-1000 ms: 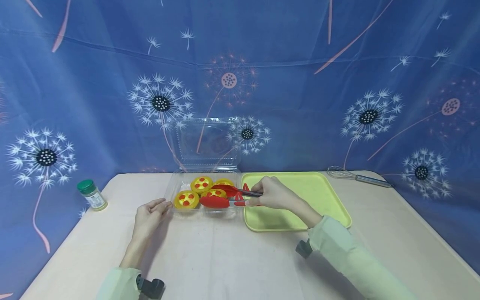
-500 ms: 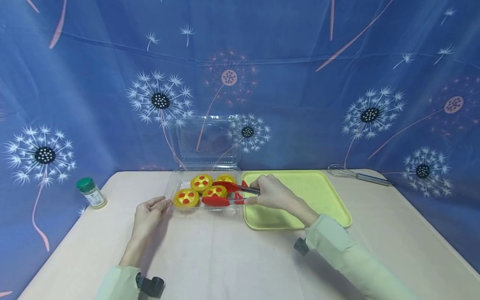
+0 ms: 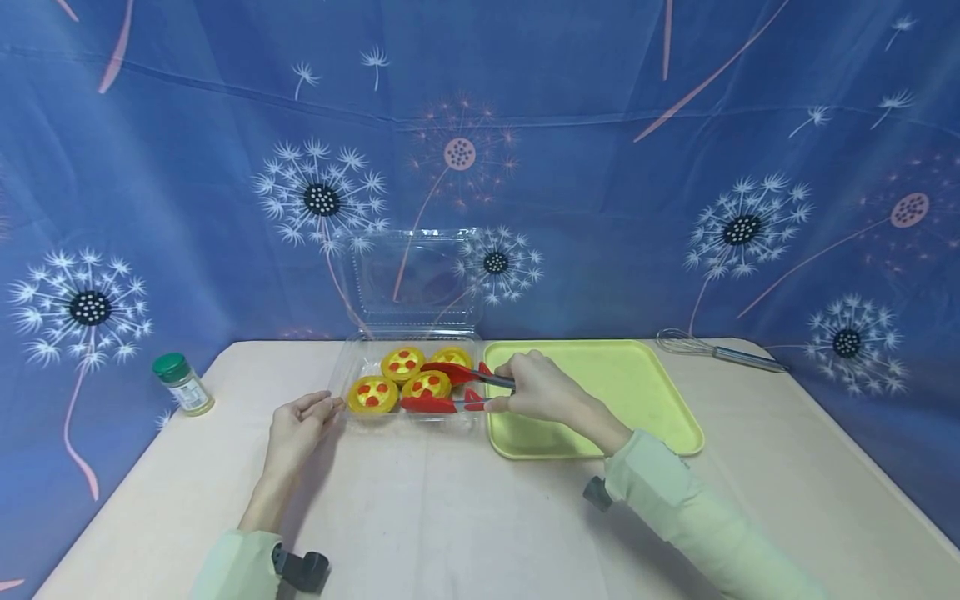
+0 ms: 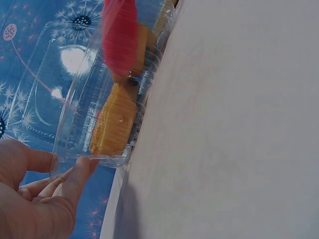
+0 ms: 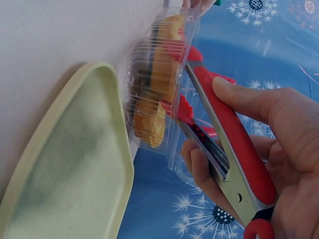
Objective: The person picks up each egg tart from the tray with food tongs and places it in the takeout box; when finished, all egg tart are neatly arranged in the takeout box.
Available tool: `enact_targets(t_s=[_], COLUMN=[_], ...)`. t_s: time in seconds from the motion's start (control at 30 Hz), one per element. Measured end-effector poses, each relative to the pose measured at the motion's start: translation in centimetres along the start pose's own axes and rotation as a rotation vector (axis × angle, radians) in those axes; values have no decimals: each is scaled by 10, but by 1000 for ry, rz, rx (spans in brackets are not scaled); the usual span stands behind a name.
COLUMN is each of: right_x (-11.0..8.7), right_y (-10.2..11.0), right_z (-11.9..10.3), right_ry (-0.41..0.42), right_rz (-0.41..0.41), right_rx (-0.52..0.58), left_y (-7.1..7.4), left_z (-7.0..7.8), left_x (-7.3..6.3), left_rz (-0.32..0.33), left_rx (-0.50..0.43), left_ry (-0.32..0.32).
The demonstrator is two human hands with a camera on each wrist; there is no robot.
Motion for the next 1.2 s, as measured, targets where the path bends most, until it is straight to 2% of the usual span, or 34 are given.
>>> enact_targets(t_s=[0.77, 1.2], right_x=[3, 7], right_y=[0, 5], right_z=[11, 21], right_ry=[19, 82], right_rz=[7, 7], right_rx=[26, 62], left_y=[0, 0], left_z=[1, 1], left_x=[-1, -1], left_rz=[0, -1], left_rx=[-14, -11], left_ry=[-16, -12])
Point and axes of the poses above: each hand's wrist, its own x-axis towards the middle knuckle, its own y-axis out of the back of the hand, z = x × y, the point moved 4 cm from there along x, towards the middle knuckle, and after that the axes turned 4 degrees about x, right-handed, at the moved point
